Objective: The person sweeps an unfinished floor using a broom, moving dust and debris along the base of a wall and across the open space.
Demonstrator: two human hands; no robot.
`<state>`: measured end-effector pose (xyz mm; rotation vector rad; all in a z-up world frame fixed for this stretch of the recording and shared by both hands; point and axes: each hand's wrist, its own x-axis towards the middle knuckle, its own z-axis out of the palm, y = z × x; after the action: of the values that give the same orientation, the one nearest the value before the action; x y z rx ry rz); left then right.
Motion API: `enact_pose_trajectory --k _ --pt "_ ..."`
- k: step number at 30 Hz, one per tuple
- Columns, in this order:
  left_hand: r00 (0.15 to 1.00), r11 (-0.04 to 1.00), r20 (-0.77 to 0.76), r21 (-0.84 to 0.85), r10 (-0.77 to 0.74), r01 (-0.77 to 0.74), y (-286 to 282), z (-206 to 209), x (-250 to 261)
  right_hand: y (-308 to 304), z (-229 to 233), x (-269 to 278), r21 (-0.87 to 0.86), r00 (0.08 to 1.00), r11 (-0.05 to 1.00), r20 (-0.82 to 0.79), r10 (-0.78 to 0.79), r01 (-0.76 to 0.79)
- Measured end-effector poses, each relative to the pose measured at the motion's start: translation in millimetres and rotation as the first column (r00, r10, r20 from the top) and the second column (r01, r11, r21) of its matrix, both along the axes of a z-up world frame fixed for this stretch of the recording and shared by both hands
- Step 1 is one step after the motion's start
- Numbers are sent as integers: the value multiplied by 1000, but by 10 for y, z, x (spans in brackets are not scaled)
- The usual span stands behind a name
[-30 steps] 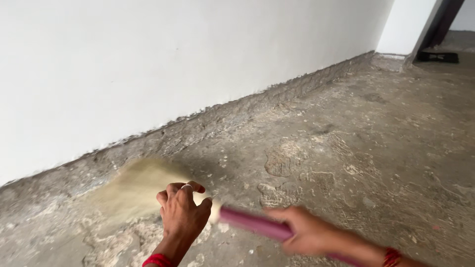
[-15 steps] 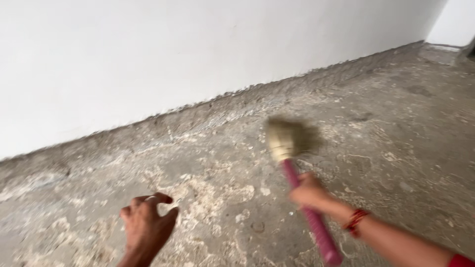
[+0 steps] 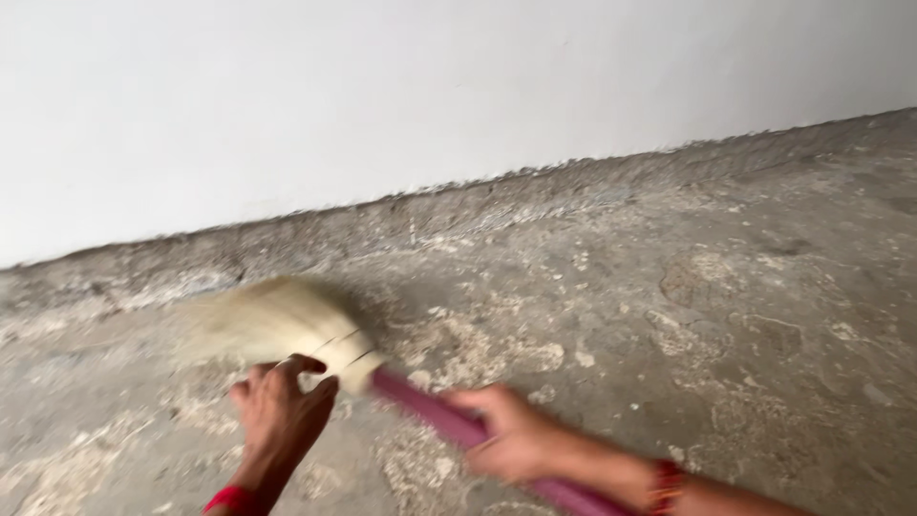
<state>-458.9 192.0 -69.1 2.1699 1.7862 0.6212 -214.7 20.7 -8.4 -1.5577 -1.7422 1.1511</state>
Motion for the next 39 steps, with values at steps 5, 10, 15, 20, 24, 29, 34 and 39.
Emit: enact_pose_trajectory --k 5,10,15,20,24,29,34,39 --pt "999 997 34 -72 43 -40 79 -12 -31 -397 33 457 -186 771 752 248 -586 632" --pt "998 993 47 -106 49 -43 -17 -69 -217 -402 -328 581 -139 597 582 226 -770 802" --pt "979 909 129 -405 160 -95 -222 -170 -625 -63 -848 -346 -76 738 759 318 -596 646" --pt "609 601 412 -787 678 -136 -234 -488 -1273 433 -625 -1905 -343 976 917 -2 -218 204" --pt "634 972 747 -231 198 -32 -273 -509 -2006 663 -80 -2598 -94 945 962 -231 229 -256" --pt "39 816 858 -473 513 -334 -244 162 -2216 626 149 -2785 -1 945 963 -195 263 -268" --pt "828 878 293 -185 478 -441 -614 187 -2400 742 139 -2472 303 959 930 -125 255 -208" --pt "1000 953 22 -304 13 -5 -1156 -175 -2496 828 283 -2260 78 992 992 -74 106 -101"
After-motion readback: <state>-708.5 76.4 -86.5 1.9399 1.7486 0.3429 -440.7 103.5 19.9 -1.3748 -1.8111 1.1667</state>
